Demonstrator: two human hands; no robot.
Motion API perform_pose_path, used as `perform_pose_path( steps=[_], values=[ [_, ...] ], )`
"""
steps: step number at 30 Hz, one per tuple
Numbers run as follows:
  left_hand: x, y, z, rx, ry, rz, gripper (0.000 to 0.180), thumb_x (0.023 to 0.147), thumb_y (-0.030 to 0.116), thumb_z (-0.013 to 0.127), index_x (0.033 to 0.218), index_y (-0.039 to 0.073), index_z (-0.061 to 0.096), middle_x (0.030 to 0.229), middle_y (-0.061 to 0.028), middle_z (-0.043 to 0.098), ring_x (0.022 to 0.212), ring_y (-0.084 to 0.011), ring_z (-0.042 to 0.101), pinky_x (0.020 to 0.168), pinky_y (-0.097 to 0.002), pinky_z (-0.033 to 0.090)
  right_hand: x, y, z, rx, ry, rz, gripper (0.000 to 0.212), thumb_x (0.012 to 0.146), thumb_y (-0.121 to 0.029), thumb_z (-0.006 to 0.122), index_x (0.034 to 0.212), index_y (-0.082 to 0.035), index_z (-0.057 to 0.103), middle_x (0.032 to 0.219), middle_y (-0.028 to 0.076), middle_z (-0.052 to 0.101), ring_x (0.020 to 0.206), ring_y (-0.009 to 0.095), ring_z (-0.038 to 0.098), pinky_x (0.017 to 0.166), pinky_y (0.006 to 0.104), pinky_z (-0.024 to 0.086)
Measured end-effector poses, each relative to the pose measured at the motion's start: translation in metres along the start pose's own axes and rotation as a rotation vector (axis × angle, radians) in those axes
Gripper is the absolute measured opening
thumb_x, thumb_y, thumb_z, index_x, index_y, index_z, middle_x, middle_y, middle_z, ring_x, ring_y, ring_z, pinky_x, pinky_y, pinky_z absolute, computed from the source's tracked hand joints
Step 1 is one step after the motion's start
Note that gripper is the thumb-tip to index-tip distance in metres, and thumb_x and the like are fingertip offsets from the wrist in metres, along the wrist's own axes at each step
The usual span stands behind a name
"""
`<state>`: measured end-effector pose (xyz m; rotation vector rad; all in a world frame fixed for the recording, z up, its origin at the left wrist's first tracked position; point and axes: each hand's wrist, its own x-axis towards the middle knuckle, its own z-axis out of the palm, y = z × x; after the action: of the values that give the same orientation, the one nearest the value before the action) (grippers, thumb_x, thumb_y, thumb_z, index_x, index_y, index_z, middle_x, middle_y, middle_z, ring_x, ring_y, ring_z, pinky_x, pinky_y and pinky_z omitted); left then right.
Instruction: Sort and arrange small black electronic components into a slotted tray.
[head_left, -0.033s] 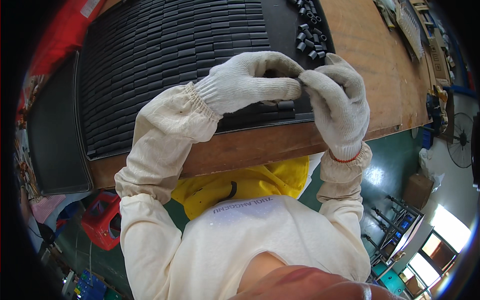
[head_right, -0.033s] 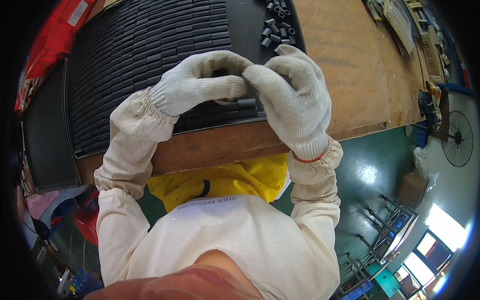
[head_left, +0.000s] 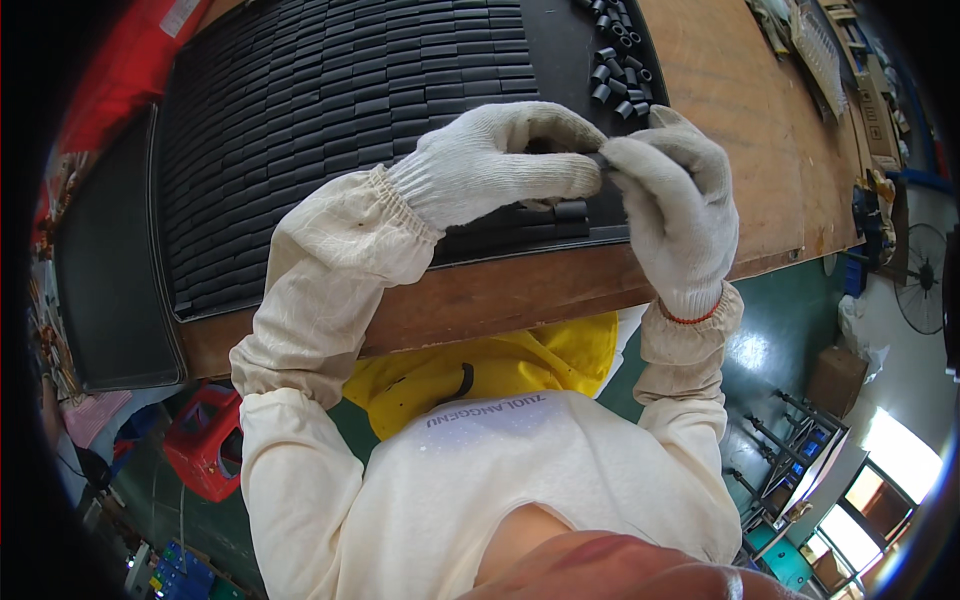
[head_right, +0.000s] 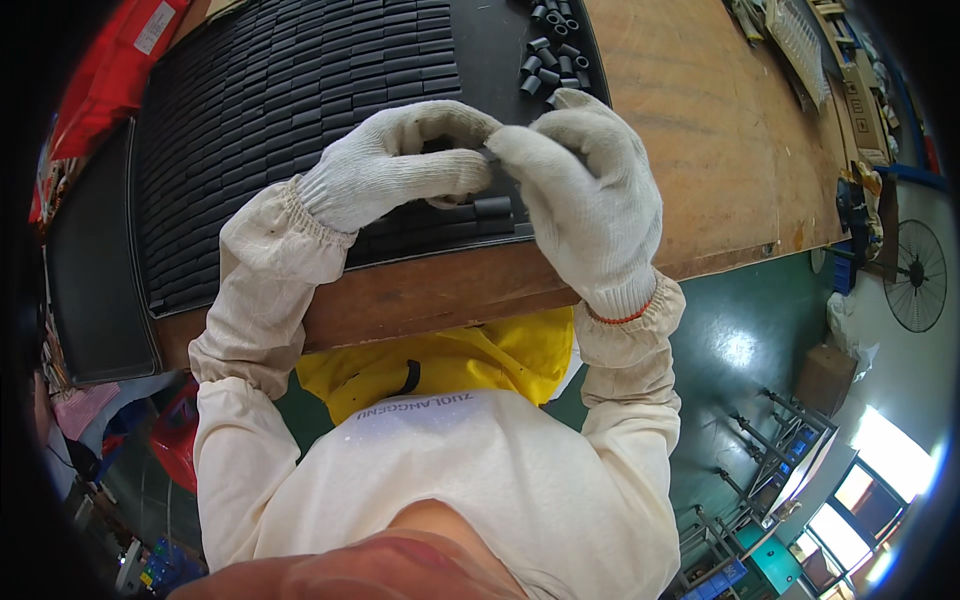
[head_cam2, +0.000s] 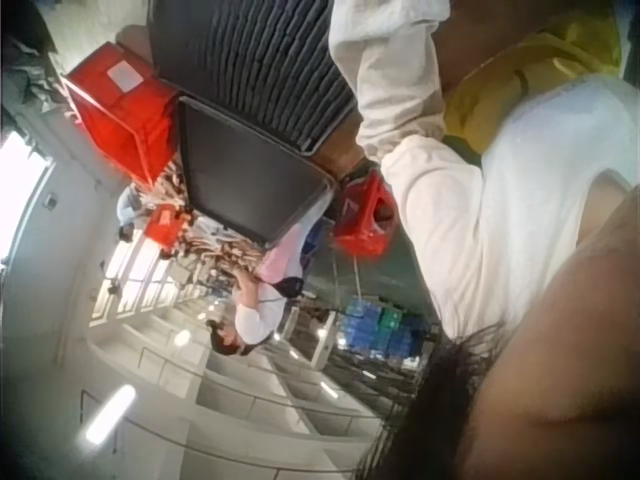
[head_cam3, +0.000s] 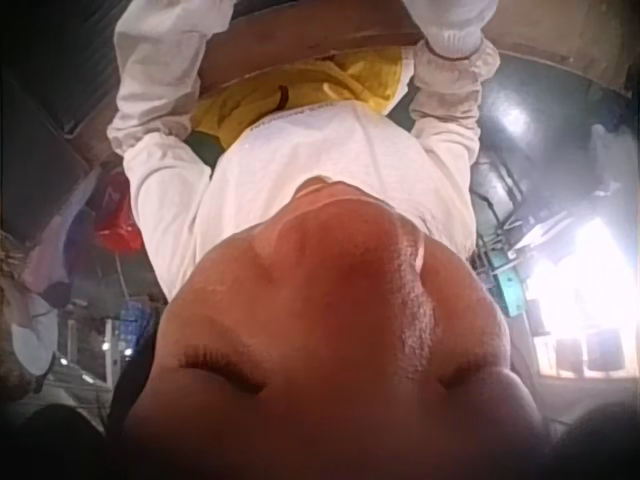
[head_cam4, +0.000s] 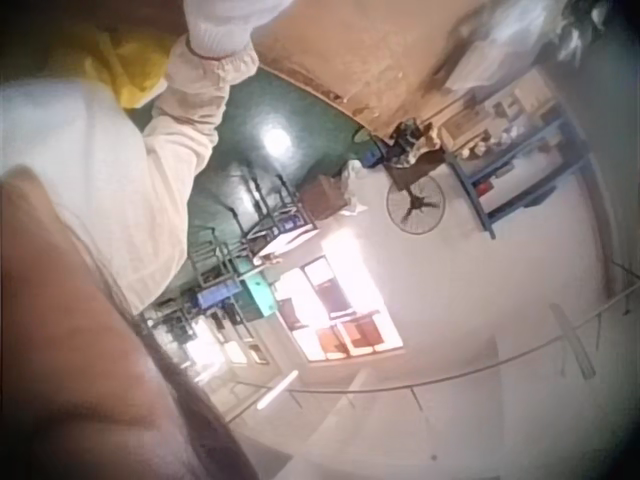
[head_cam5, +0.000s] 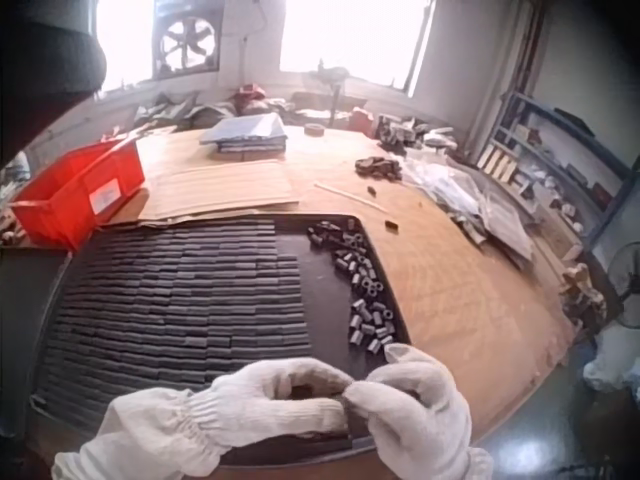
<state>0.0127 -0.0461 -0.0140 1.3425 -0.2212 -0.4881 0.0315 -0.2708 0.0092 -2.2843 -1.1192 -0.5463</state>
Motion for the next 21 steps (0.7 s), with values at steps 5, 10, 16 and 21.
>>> perform_pose_path(
  steps=[5, 10, 16, 21],
  values=[
    [0.001, -0.003, -0.003, -0.120, 0.008, -0.005, 0.035, 0.096, 0.022, 0.071, 0.125, 0.003, 0.064, 0.091, -0.0005, 0.067, 0.078, -0.0070, 0.062, 0.069, -0.0208, 0.053, 0.002, -0.002, 0.008, 0.444, 0.222, 0.221, 0.024, 0.089, 0.009, 0.066, 0.109, -0.003, 0.069, 0.107, 0.008, 0.065, 0.108, 0.019, 0.064, 0.091, 0.0276, 0.053],
    [0.001, -0.002, -0.003, -0.111, 0.060, -0.002, 0.030, 0.096, 0.019, 0.071, 0.121, 0.003, 0.066, 0.087, -0.0031, 0.068, 0.072, -0.0073, 0.061, 0.060, -0.0218, 0.050, 0.003, -0.007, 0.018, 0.927, 0.284, 0.375, 0.021, 0.093, 0.007, 0.063, 0.113, -0.002, 0.066, 0.109, 0.008, 0.069, 0.101, 0.014, 0.067, 0.090, 0.0261, 0.055],
    [-0.002, 0.001, -0.003, -0.209, 0.009, -0.034, 0.033, 0.096, 0.020, 0.071, 0.123, 0.002, 0.064, 0.089, -0.0041, 0.068, 0.074, -0.0078, 0.061, 0.062, -0.0223, 0.051, 0.003, -0.011, 0.027, 0.705, 0.310, 0.297, 0.022, 0.094, 0.006, 0.063, 0.114, -0.002, 0.065, 0.111, 0.010, 0.070, 0.104, 0.015, 0.067, 0.093, 0.0267, 0.054],
    [-0.001, 0.001, -0.003, -0.180, 0.018, -0.032, 0.035, 0.096, 0.020, 0.072, 0.124, 0.002, 0.064, 0.090, -0.0041, 0.068, 0.075, -0.0081, 0.061, 0.063, -0.0222, 0.051, -0.003, -0.007, 0.031, 0.469, 0.252, 0.189, 0.024, 0.095, 0.003, 0.063, 0.118, -0.004, 0.065, 0.115, 0.011, 0.070, 0.113, 0.024, 0.066, 0.104, 0.0349, 0.049]
  ],
)
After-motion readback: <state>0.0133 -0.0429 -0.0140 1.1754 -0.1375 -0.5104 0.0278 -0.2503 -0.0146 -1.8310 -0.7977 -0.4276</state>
